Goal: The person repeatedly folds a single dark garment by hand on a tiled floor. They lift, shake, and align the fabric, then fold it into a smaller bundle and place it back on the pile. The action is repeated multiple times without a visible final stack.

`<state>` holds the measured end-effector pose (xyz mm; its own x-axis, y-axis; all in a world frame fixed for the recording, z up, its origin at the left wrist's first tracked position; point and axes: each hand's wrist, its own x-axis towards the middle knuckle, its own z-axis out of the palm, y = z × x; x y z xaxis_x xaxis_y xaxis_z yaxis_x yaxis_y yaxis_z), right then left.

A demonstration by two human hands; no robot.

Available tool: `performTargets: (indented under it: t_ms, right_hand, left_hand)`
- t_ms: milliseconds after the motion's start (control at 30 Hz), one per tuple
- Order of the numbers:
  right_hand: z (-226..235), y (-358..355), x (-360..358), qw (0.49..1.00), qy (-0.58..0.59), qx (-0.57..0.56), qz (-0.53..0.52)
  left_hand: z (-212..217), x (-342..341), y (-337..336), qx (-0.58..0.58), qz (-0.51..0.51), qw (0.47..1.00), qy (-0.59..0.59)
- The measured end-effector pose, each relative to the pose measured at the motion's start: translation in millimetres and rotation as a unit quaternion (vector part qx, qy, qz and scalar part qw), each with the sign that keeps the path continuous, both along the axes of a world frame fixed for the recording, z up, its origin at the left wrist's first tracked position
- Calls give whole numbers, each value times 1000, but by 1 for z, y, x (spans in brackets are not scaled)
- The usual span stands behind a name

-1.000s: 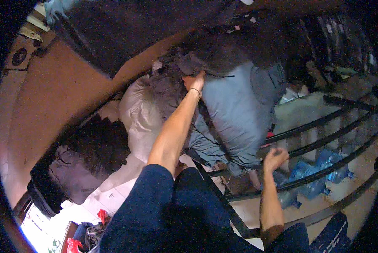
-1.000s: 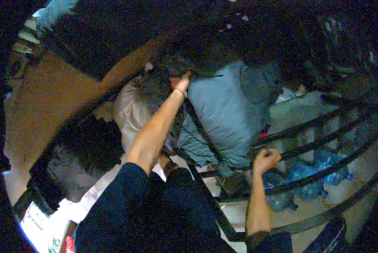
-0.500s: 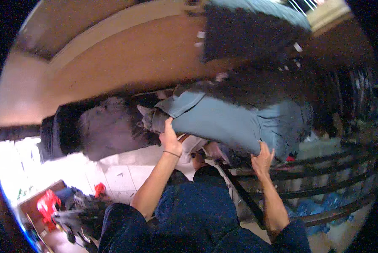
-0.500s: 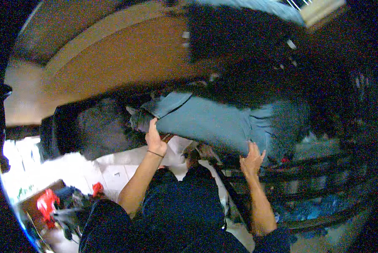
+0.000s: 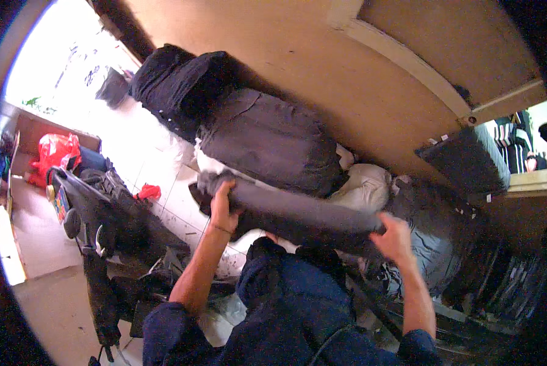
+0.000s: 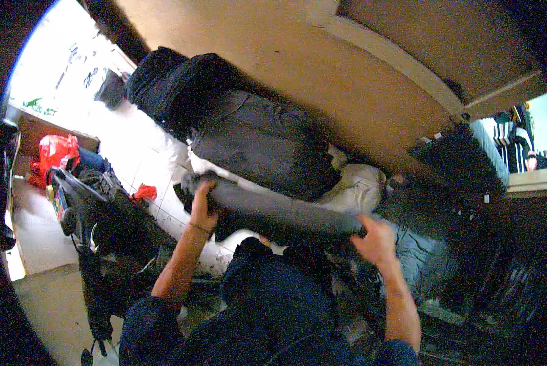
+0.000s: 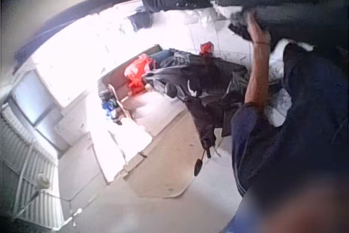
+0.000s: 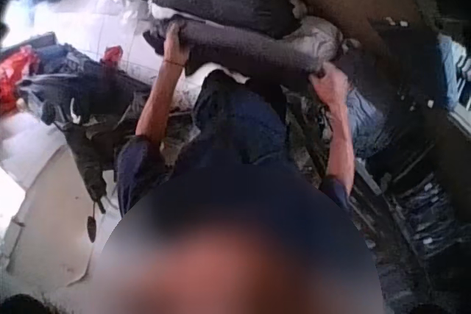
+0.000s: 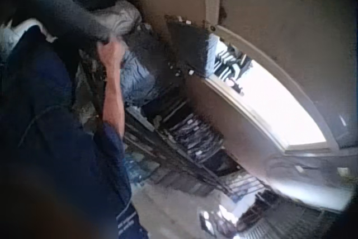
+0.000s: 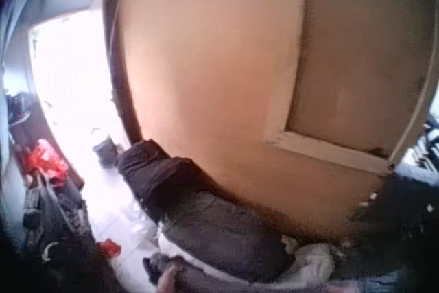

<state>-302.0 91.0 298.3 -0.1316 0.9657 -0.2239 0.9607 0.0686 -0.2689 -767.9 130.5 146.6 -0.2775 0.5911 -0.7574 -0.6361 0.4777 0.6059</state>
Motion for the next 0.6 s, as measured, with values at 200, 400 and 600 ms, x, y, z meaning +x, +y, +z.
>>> performTargets:
  t_ms: [200,400,600]
  right_hand:
    - [104,76,-80,977,34,210,31]
    - [40,113,-134,956,-10,290,41]
    - [-166,94,-156,986,-82,131,64]
  left_hand:
    - [107,-65,103,235,35,970,-50]
    - [60,-118,193,280,87,950,-111]
    - [-146,-151,155,67,148,986,39]
